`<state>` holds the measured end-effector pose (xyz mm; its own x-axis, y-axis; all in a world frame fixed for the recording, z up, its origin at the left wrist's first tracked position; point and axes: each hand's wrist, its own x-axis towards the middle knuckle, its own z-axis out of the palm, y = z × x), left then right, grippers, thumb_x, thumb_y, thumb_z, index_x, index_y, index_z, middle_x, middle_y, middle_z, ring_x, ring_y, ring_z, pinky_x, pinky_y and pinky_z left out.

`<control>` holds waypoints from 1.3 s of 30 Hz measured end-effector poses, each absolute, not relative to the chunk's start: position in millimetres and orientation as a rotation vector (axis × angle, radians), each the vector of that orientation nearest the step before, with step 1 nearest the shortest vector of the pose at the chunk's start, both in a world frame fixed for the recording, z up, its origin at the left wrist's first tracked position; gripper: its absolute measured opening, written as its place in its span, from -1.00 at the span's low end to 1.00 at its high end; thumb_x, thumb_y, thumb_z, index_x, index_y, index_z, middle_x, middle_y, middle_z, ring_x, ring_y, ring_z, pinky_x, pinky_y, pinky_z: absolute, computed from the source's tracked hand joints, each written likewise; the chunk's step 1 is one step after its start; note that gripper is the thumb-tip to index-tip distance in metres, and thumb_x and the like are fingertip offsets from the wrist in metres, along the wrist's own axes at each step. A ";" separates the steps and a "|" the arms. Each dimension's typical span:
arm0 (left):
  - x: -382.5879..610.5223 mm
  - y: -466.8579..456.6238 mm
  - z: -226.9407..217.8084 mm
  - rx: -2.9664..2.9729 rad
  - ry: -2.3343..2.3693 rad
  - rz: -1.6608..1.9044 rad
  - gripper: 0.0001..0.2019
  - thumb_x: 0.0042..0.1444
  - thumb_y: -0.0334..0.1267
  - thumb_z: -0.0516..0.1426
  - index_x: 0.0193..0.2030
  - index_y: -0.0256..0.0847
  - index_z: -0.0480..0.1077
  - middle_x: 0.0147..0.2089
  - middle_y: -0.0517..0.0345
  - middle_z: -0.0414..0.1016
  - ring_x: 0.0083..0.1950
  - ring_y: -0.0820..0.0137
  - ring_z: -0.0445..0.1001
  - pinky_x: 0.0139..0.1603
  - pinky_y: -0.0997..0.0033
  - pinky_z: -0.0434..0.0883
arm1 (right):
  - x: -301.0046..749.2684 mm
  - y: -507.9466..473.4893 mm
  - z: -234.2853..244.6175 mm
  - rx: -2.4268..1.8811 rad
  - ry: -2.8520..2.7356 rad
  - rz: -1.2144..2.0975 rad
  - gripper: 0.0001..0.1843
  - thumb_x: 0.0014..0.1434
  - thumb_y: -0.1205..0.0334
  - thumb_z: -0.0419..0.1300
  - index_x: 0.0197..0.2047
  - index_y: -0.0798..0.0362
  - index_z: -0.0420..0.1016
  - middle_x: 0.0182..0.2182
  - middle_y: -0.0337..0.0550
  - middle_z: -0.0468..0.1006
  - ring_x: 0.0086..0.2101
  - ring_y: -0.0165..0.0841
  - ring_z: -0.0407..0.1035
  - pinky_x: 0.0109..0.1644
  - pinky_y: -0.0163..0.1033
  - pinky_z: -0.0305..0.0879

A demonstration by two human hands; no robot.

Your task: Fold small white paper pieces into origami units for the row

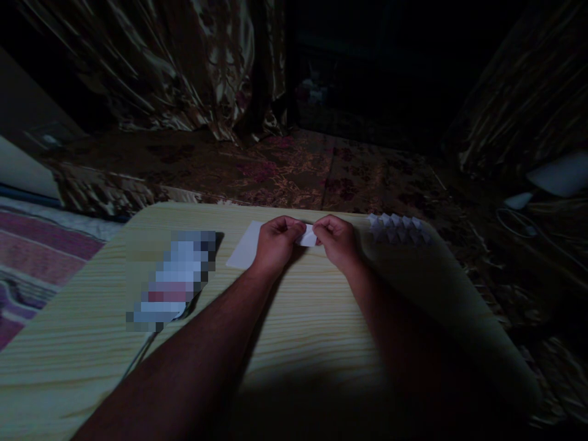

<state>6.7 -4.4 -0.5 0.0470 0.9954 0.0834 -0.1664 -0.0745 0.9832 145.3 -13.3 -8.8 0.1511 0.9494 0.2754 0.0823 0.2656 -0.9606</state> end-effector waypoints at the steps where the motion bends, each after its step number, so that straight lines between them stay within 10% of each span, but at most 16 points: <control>1: 6.4 -4.0 -0.9 1.176 1.016 1.307 -0.82 -0.12 -0.20 0.26 -0.44 -0.28 0.46 -0.53 0.19 0.44 -0.52 0.50 0.30 -0.48 0.50 0.24 | 145.4 -13.4 -8.4 -1.123 -1.246 0.866 -0.89 -0.01 0.21 0.19 -0.47 0.08 0.42 -0.63 -0.32 0.41 -0.57 -0.47 0.32 -0.49 -0.37 0.21; 39: 7.8 -5.5 -1.3 1.272 1.119 1.351 -0.81 -0.09 -0.17 0.25 -0.43 -0.27 0.48 -0.51 0.18 0.46 -0.52 0.49 0.31 -0.47 0.49 0.26 | 145.8 -13.5 -4.8 -1.214 -1.213 0.871 -0.90 -0.04 0.22 0.16 -0.51 0.06 0.35 -0.69 -0.36 0.36 -0.61 -0.48 0.27 -0.53 -0.38 0.15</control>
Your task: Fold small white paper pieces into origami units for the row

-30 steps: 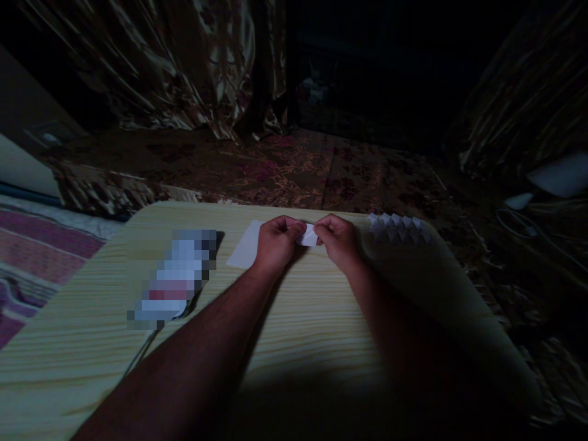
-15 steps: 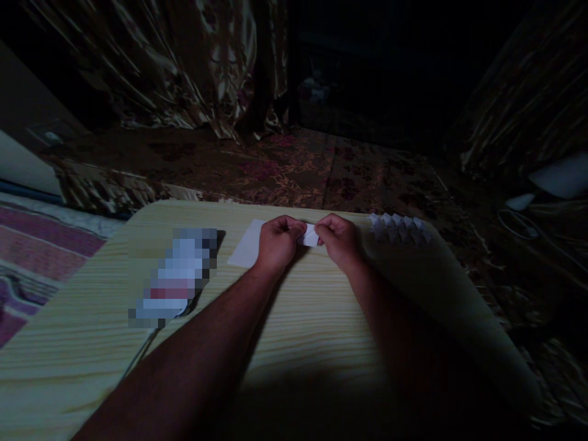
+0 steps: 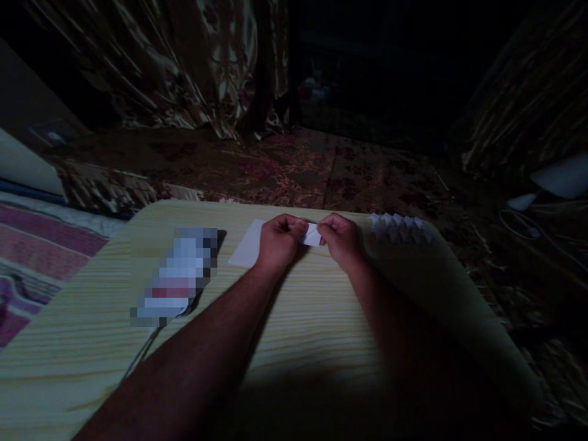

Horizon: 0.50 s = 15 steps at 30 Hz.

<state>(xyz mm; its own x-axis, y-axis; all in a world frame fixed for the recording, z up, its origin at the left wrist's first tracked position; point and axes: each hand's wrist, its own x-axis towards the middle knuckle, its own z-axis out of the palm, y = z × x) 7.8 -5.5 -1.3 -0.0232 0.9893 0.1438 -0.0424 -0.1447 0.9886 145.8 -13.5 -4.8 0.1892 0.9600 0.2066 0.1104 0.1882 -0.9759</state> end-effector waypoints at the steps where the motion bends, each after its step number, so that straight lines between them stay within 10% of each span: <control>1: 7.8 -5.8 -0.8 1.270 1.118 1.346 -0.80 -0.09 -0.16 0.26 -0.43 -0.27 0.48 -0.51 0.18 0.45 -0.52 0.50 0.31 -0.47 0.49 0.26 | 146.2 -13.6 -4.6 -1.210 -1.212 0.870 -0.90 -0.04 0.23 0.16 -0.51 0.06 0.35 -0.69 -0.36 0.36 -0.62 -0.48 0.27 -0.54 -0.38 0.14; 15: 7.8 -4.5 -5.5 1.411 1.173 1.267 -0.67 -0.11 0.01 0.27 -0.52 -0.27 0.44 -0.54 0.18 0.43 -0.53 0.50 0.28 -0.50 0.48 0.20 | 150.0 -12.5 -5.3 -1.228 -1.190 0.824 -0.88 -0.03 0.20 0.16 -0.51 0.06 0.37 -0.68 -0.35 0.37 -0.61 -0.48 0.27 -0.53 -0.38 0.13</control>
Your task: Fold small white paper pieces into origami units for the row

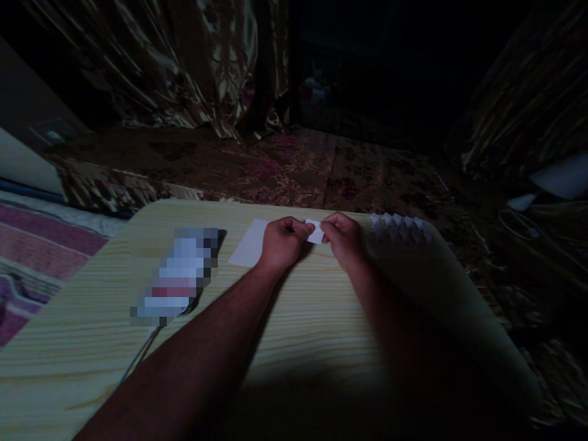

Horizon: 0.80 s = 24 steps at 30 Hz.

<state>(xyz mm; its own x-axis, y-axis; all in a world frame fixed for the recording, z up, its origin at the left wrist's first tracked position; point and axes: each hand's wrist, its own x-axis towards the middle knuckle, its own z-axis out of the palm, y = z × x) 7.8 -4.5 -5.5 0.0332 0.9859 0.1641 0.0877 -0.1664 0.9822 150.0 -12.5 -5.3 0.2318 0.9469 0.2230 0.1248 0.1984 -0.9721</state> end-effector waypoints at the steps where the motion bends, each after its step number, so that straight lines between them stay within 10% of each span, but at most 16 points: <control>1: 7.8 -4.2 -5.9 1.420 1.175 1.272 -0.66 -0.10 0.02 0.27 -0.52 -0.27 0.43 -0.54 0.18 0.43 -0.53 0.50 0.28 -0.50 0.48 0.20 | 150.4 -12.2 -5.7 -1.226 -1.187 0.818 -0.88 -0.03 0.21 0.16 -0.50 0.06 0.37 -0.68 -0.34 0.37 -0.61 -0.48 0.27 -0.53 -0.38 0.13; 24: 7.6 -5.8 -4.5 1.528 1.174 1.183 -0.60 0.00 0.09 0.18 -0.54 -0.26 0.36 -0.58 0.25 0.28 -0.53 0.53 0.15 -0.51 0.50 0.12 | 151.9 -12.7 -0.9 -1.234 -1.115 0.808 -0.90 -0.06 0.25 0.16 -0.54 0.07 0.37 -0.72 -0.37 0.34 -0.63 -0.50 0.24 -0.53 -0.38 0.11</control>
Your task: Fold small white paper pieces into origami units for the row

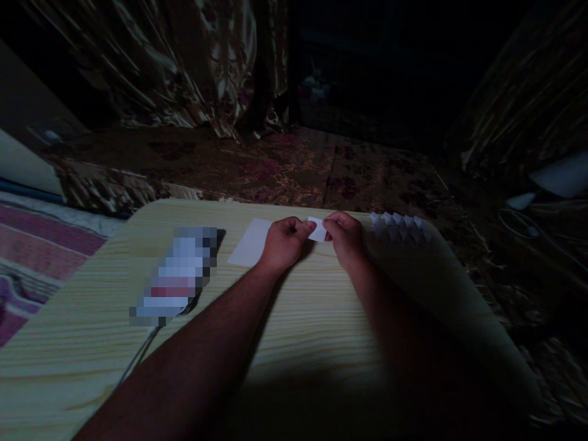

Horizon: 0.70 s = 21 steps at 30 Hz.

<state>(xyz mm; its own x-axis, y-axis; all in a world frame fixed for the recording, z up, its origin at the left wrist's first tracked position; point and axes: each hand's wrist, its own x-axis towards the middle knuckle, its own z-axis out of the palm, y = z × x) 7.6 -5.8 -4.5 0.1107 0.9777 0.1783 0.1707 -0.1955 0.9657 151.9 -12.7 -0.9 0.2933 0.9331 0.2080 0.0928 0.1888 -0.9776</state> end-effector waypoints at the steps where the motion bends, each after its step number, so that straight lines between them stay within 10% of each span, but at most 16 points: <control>1: 7.6 -6.1 -3.8 1.525 1.166 1.184 -0.60 0.00 0.08 0.18 -0.54 -0.26 0.36 -0.58 0.25 0.27 -0.53 0.53 0.15 -0.51 0.50 0.12 | 151.9 -12.7 -1.1 -1.230 -1.112 0.816 -0.90 -0.07 0.25 0.17 -0.54 0.07 0.37 -0.72 -0.37 0.34 -0.63 -0.50 0.24 -0.53 -0.38 0.11; 21: 8.8 -3.7 -1.6 1.328 1.020 1.317 -0.63 0.03 0.07 0.16 -0.49 -0.24 0.36 -0.54 0.23 0.32 -0.51 0.50 0.22 -0.49 0.48 0.16 | 156.2 -7.5 -9.1 -1.178 -1.061 0.817 -0.87 -0.03 0.21 0.18 -0.53 0.06 0.38 -0.73 -0.37 0.33 -0.64 -0.49 0.22 -0.53 -0.38 0.11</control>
